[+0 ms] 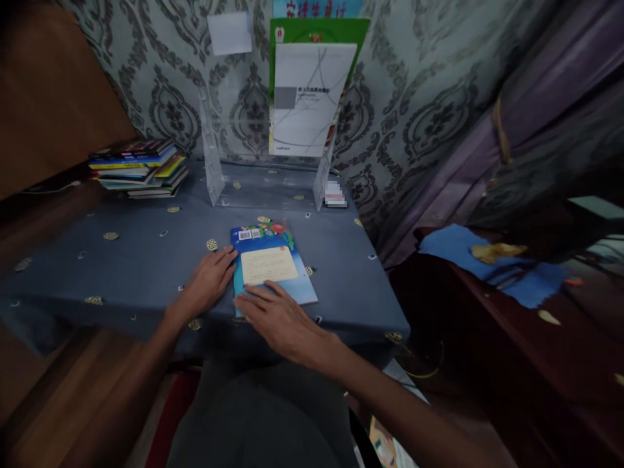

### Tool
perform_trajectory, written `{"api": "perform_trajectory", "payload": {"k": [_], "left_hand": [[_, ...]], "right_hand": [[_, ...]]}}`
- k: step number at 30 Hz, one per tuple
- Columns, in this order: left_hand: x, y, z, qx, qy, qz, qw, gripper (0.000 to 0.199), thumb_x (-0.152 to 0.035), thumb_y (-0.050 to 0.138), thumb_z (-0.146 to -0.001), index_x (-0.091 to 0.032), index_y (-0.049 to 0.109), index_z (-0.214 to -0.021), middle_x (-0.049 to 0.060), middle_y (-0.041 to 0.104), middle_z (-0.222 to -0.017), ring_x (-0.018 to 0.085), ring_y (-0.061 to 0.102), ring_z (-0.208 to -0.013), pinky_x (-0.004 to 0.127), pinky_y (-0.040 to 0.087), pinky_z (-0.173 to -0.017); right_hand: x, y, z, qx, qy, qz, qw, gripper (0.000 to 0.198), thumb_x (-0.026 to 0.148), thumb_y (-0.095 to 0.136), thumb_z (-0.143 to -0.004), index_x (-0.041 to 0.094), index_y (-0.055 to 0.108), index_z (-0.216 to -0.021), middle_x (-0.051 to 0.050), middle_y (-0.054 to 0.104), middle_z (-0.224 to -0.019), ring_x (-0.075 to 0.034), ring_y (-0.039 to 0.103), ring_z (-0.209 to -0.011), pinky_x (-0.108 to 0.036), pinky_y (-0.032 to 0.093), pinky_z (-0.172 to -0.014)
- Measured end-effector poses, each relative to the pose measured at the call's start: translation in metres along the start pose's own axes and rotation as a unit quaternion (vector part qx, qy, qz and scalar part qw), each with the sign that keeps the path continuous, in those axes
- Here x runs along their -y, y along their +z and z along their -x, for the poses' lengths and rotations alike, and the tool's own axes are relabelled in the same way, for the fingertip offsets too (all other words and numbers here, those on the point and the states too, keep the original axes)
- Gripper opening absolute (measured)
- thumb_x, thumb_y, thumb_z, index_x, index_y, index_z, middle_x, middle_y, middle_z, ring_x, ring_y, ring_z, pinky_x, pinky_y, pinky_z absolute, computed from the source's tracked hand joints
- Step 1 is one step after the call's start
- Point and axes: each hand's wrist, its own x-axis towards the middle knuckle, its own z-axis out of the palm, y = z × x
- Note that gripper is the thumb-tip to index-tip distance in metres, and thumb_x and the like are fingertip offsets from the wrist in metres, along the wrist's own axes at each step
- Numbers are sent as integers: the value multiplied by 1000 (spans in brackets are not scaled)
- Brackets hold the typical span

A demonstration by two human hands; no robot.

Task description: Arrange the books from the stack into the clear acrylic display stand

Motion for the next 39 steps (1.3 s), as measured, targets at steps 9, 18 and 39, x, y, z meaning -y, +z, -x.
{"api": "perform_trajectory", "payload": {"k": [9,18,39], "left_hand": [[4,3,6,-25,-5,66,997,44,-12,37,-99,-17,54,-139,15,60,-144,23,56,-134,50,46,-112],[-3,2,6,21,-15,9,1000,43,-15,35,-101,-14,49,-142,17,53,-150,25,50,-140,50,42,-115],[-35,-19,55,94,129,-44,986,71,-21,62,-91,-23,33,-155,14,47,-155,31,45,-143,57,40,-113]], "right_hand": [[-61,-9,-67,21,-10,-63,998,42,14,43,-101,24,57,-139,-10,66,-137,-20,58,-132,-52,35,-120],[-151,-11,-61,-34,94,-87,991,41,31,40,-103,24,55,-141,-8,59,-146,-24,50,-140,-59,31,-121],[-134,-16,-12,-76,162,-61,982,48,41,40,-103,20,55,-144,-12,54,-150,-29,45,-144,-57,38,-118]]}}
